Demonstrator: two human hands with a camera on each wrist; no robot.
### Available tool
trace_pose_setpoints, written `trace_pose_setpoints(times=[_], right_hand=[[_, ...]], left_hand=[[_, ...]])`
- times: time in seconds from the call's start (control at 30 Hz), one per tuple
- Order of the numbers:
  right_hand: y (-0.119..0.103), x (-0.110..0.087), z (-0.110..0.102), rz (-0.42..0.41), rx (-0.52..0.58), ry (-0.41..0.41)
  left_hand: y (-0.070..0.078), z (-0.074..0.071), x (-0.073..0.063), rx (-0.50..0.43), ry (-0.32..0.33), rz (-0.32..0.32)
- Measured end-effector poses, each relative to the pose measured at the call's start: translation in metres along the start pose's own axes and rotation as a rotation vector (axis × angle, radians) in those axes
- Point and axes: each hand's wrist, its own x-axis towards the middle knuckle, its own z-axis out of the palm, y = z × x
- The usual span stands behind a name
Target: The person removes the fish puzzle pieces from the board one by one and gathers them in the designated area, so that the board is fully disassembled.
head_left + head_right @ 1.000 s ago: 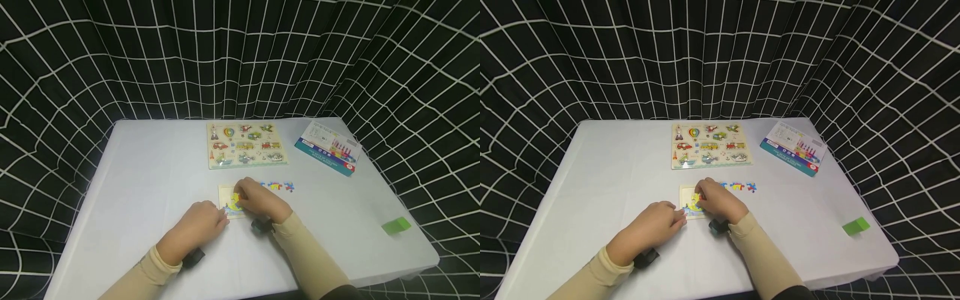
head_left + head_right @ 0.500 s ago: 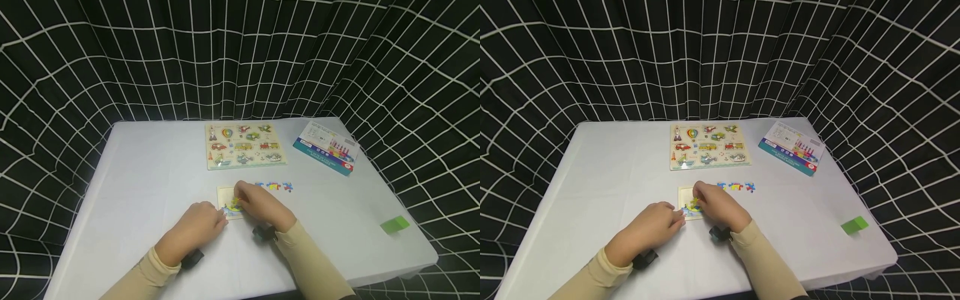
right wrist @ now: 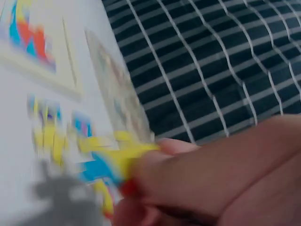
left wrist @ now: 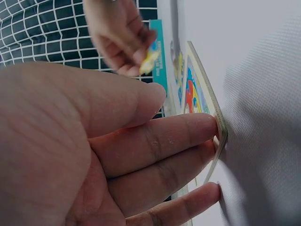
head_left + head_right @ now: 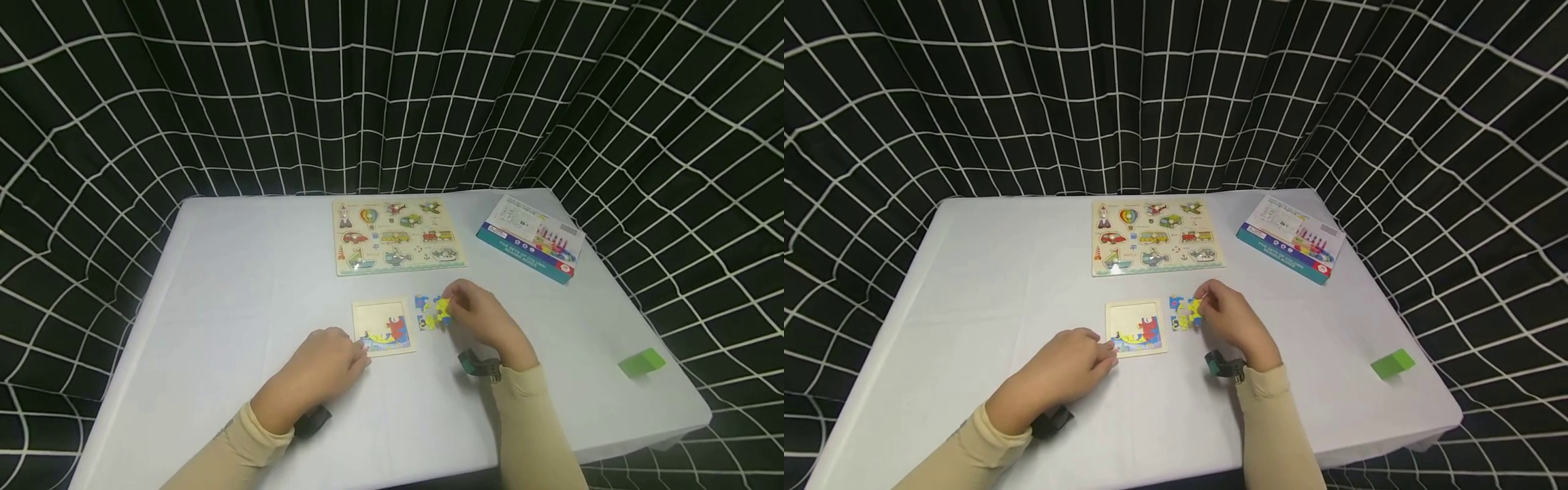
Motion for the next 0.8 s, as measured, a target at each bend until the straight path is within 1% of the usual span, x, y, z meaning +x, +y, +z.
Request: trace_pose_setpoints(times=[0.1,0.17,0.3,0.53,0.7,0.8], right_hand=[[0.013,0.0,-0.004,0.063,-0.045,-0.073],[0.018,0.001,-0.002,0.09,-0.055,-0.083],[0.022,0.002,0.003,0.121,-0.069,-0.068],[0.02,0.004,0.007,0.153,-0.08,-0.053],[0.018,0.006,0.009,0.162,-0.11,-0.04],[0.012,0.006,0.011,0.138,-0.115,-0.015]], left_hand=[[0.001,-0.001,0.0,-0.001,0.002,-0.003],[0.001,-0.002,0.0,-0.002,0.002,-0.006],[0.002,-0.002,0.001,-0.009,-0.011,-0.015],[0.001,-0.003,0.001,-0.019,-0.009,-0.016],[0.0,-0.002,0.0,-0.01,-0.006,-0.008],[0.0,-0.001,0.001,-0.01,-0.009,-0.003]])
